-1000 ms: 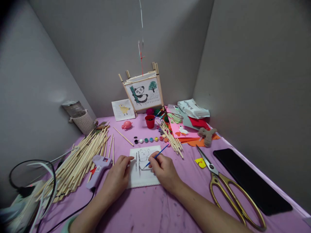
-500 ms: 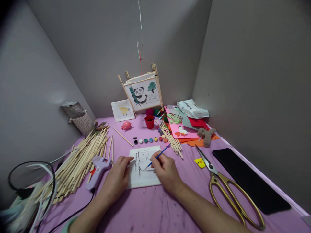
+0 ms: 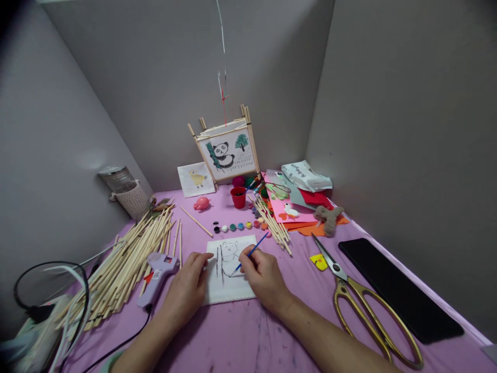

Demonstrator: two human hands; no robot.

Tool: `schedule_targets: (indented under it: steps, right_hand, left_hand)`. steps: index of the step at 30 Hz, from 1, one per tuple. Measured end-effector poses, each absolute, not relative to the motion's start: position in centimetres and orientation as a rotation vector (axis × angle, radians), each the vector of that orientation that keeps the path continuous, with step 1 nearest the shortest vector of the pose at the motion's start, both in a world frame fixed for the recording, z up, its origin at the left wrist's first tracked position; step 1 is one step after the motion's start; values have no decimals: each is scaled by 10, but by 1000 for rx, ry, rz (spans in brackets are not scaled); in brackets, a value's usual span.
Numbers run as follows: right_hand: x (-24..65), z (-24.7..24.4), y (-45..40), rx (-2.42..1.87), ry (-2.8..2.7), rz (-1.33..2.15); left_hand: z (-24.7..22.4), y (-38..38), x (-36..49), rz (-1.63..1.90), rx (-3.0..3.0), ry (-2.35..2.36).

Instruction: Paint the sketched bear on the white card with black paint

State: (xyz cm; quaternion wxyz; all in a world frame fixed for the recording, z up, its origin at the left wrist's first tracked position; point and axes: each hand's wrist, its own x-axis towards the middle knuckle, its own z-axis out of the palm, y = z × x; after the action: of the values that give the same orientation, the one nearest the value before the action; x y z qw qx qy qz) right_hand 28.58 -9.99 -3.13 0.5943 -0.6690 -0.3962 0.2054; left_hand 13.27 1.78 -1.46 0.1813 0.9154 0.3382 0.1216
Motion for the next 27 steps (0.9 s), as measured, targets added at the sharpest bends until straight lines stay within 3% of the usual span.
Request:
schedule_targets:
  steps: [27]
  right_hand:
    - [301, -28, -103, -1735, -854, 191]
  left_hand:
    - [-16, 19, 130, 344, 2581, 944]
